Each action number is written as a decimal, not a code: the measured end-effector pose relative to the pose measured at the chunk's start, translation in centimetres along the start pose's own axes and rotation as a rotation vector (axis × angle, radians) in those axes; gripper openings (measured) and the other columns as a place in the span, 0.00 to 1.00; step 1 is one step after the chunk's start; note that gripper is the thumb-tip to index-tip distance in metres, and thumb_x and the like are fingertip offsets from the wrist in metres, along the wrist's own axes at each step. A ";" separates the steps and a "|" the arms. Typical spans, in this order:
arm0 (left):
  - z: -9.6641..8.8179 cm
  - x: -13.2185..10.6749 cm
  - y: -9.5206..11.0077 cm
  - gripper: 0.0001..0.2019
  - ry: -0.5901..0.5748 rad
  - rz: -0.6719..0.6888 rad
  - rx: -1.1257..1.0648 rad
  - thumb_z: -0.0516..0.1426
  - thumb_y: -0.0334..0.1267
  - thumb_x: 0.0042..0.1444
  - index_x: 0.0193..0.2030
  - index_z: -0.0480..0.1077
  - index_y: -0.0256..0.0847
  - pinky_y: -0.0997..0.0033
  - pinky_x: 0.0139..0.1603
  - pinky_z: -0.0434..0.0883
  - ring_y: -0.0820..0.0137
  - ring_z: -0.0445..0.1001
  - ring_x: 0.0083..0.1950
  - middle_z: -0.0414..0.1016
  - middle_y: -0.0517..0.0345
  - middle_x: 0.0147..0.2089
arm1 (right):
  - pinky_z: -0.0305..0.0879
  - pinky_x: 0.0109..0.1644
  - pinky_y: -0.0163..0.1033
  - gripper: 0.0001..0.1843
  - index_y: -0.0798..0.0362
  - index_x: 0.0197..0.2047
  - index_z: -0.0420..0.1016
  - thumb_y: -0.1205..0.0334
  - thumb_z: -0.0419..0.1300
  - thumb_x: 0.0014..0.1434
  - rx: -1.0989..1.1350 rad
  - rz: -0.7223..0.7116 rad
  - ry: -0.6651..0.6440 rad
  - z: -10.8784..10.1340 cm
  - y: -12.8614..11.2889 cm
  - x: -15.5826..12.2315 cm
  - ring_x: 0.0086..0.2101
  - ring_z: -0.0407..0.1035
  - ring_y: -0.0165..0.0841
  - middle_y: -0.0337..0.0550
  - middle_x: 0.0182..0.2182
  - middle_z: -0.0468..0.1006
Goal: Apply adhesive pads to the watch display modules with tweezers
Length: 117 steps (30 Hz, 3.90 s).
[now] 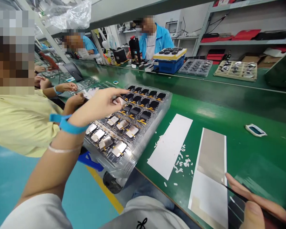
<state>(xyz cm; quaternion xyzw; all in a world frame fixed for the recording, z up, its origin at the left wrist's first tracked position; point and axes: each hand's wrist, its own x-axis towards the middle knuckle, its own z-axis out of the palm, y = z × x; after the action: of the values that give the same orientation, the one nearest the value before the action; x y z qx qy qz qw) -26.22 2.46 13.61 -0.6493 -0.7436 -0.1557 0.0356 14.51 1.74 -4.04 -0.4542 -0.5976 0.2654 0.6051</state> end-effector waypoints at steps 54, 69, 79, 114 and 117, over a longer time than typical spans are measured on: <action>16.9 -9.6 17.0 0.07 -0.429 -0.096 -1.487 0.51 0.44 0.71 0.46 0.57 0.44 0.77 0.26 0.58 0.76 0.60 0.27 0.63 0.68 0.27 | 0.76 0.38 0.35 0.13 0.53 0.29 0.81 0.53 0.70 0.57 0.462 0.625 -0.825 4.4 -1.8 6.3 0.29 0.77 0.31 0.40 0.26 0.82; 16.9 -9.5 17.0 0.08 -0.482 -0.085 -1.544 0.48 0.46 0.72 0.47 0.55 0.44 0.75 0.28 0.56 0.74 0.59 0.27 0.62 0.67 0.27 | 0.45 0.19 0.32 0.13 0.54 0.30 0.79 0.53 0.65 0.60 0.170 0.355 -0.724 4.5 -2.3 5.5 0.16 0.49 0.23 0.31 0.14 0.61; 17.1 -9.1 17.0 0.08 -0.468 -0.062 -1.451 0.49 0.45 0.72 0.46 0.54 0.45 0.76 0.26 0.57 0.76 0.59 0.26 0.62 0.68 0.27 | 0.64 0.32 0.34 0.11 0.52 0.34 0.77 0.58 0.58 0.66 0.082 0.215 -0.604 3.0 -3.4 5.3 0.29 0.66 0.28 0.38 0.28 0.72; 13.7 -12.0 17.2 0.07 -0.439 0.239 -0.856 0.47 0.35 0.71 0.52 0.63 0.43 0.69 0.37 0.72 0.69 0.77 0.39 0.77 0.55 0.44 | 0.81 0.36 0.33 0.02 0.53 0.35 0.77 0.65 0.66 0.62 0.086 0.435 0.030 0.0 -4.4 -4.7 0.28 0.80 0.32 0.41 0.33 0.78; 12.6 -13.0 16.8 0.11 -0.389 0.425 -0.795 0.49 0.30 0.69 0.56 0.63 0.42 0.66 0.50 0.75 0.66 0.76 0.53 0.77 0.52 0.51 | 0.80 0.36 0.31 0.03 0.52 0.35 0.78 0.65 0.65 0.62 0.040 0.413 0.015 0.2 -4.2 -4.6 0.29 0.80 0.32 0.40 0.33 0.78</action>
<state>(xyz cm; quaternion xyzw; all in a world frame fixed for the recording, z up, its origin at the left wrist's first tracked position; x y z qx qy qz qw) -5.88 -4.61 1.41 -0.7669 -0.4707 -0.2927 -0.3235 12.72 -4.11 -2.66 -0.5568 -0.4820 0.3924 0.5511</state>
